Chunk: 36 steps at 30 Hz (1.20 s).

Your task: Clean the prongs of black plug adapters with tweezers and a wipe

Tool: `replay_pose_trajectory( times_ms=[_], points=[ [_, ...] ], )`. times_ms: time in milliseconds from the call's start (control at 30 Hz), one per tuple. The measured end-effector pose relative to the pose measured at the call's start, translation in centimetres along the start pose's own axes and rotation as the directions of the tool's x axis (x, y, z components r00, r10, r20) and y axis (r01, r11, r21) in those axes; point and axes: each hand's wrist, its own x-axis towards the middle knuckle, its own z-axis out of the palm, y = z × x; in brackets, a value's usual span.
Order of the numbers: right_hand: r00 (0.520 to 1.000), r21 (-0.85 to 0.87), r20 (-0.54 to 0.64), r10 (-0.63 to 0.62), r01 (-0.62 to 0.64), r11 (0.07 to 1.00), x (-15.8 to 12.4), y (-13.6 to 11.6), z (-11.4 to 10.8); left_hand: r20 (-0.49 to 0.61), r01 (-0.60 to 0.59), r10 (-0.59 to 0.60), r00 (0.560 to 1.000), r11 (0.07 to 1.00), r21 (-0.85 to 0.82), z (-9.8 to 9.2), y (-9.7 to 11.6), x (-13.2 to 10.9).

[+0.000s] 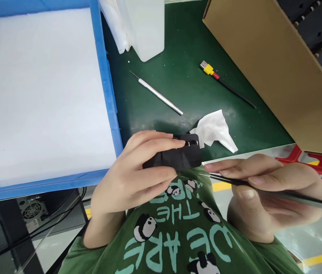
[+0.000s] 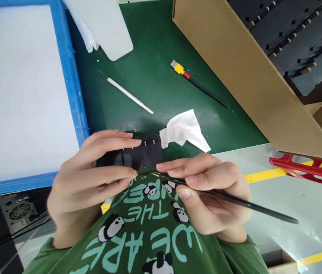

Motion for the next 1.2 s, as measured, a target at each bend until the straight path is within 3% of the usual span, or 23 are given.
replay_pose_trajectory(
  times_ms=[100, 233, 367, 1200],
  points=[
    [0.991, -0.034, 0.098, -0.094, 0.098, 0.995, 1.0, -0.8, 0.6, -0.021, 0.017, -0.017, 1.000, 1.000, 0.001, 0.0, 0.2, 0.1],
    [0.947, -0.146, 0.320, -0.041, 0.092, 0.985, 1.8, -1.8, 1.3, 0.016, 0.075, -0.075, 0.997, 0.997, -0.011, 0.1, 0.1, 0.0],
    [0.922, -0.174, 0.384, -0.056, 0.131, 0.976, 1.9, -1.7, 1.8, 0.024, 0.066, -0.066, 0.998, 0.998, -0.015, 0.3, 0.0, -0.1],
    [0.922, -0.164, 0.386, -0.042, 0.113, 0.980, 1.7, -1.3, 1.7, 0.011, 0.040, -0.040, 0.999, 0.998, -0.041, 0.5, -0.3, -0.1]
  ],
)
